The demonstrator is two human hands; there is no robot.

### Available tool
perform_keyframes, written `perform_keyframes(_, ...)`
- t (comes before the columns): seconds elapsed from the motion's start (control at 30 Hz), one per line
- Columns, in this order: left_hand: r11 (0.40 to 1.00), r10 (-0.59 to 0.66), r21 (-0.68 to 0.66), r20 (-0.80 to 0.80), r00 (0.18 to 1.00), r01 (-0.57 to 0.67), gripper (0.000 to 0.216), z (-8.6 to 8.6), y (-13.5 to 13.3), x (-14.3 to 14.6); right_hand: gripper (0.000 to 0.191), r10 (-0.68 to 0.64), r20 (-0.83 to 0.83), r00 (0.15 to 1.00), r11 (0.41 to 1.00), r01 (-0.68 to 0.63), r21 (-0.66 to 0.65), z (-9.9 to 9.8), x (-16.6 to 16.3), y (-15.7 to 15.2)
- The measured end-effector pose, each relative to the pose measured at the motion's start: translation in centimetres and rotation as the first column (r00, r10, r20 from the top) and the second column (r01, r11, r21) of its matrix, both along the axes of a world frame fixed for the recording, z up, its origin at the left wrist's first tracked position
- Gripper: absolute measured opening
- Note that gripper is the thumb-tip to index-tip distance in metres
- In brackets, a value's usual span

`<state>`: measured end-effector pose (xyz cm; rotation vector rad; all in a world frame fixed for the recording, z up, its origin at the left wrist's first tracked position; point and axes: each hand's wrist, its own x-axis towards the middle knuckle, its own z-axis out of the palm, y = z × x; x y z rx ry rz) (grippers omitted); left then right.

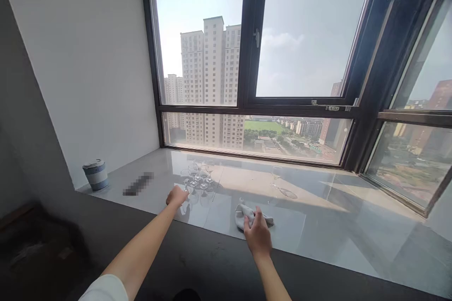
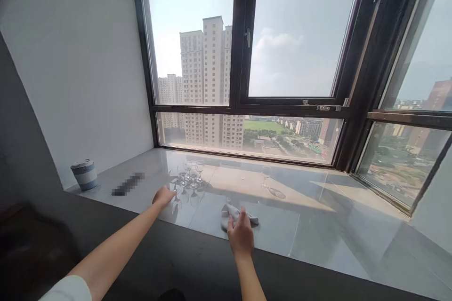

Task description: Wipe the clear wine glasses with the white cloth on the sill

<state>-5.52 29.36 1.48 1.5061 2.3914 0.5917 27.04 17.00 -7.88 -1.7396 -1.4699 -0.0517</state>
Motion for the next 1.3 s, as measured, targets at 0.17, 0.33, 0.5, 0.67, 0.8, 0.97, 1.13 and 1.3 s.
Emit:
perform_keyframes(0.17,0.997,0.080,-0.001,-0.031,0.996,-0.080,0.045,0.4,3.0,-0.4,0.058,-0.031,-0.060,0.998,0.999,0.030,-0.022,0.3,-0.2,0.2)
perform_keyframes(0.33,0.998,0.057,-0.019,0.001,0.998,-0.057,0.045,0.5,4.4,0.0,0.057,-0.049,-0.049,0.998,0.998,0.051,0.027,0.1,-0.4,0.6)
perform_keyframes(0.5,0.999,0.031,-0.013,-0.006,1.000,-0.031,0.045,0.4,4.0,-0.2,0.059,-0.053,-0.059,0.997,0.997,0.056,0.053,0.3,-0.4,0.5)
perform_keyframes(0.67,0.986,-0.146,0.062,-0.106,0.984,0.153,0.045,-2.2,0.2,0.6,0.060,-0.039,-0.083,0.996,0.998,0.044,0.054,0.7,-0.5,0.2)
perform_keyframes(0.8,0.920,-0.330,0.150,-0.202,0.922,0.362,0.044,-4.5,-4.5,3.9,0.059,-0.048,-0.076,0.996,0.997,0.052,0.059,0.8,-0.5,0.2)
perform_keyframes(0.97,0.823,-0.487,0.181,-0.267,0.832,0.539,0.042,-4.9,-7.4,9.3,0.056,-0.037,-0.065,0.997,0.996,0.042,0.075,0.8,-0.4,0.3)
perform_keyframes(1.13,0.767,-0.479,0.252,-0.388,0.788,0.590,0.043,-6.0,-7.7,12.0,0.059,-0.046,-0.071,0.996,0.995,0.052,0.085,0.8,-0.4,0.3)
perform_keyframes(1.3,0.757,-0.429,0.279,-0.469,0.772,0.590,0.043,-7.0,-8.1,12.2,0.061,-0.035,-0.068,0.997,0.997,0.039,0.060,1.1,-0.6,0.1)
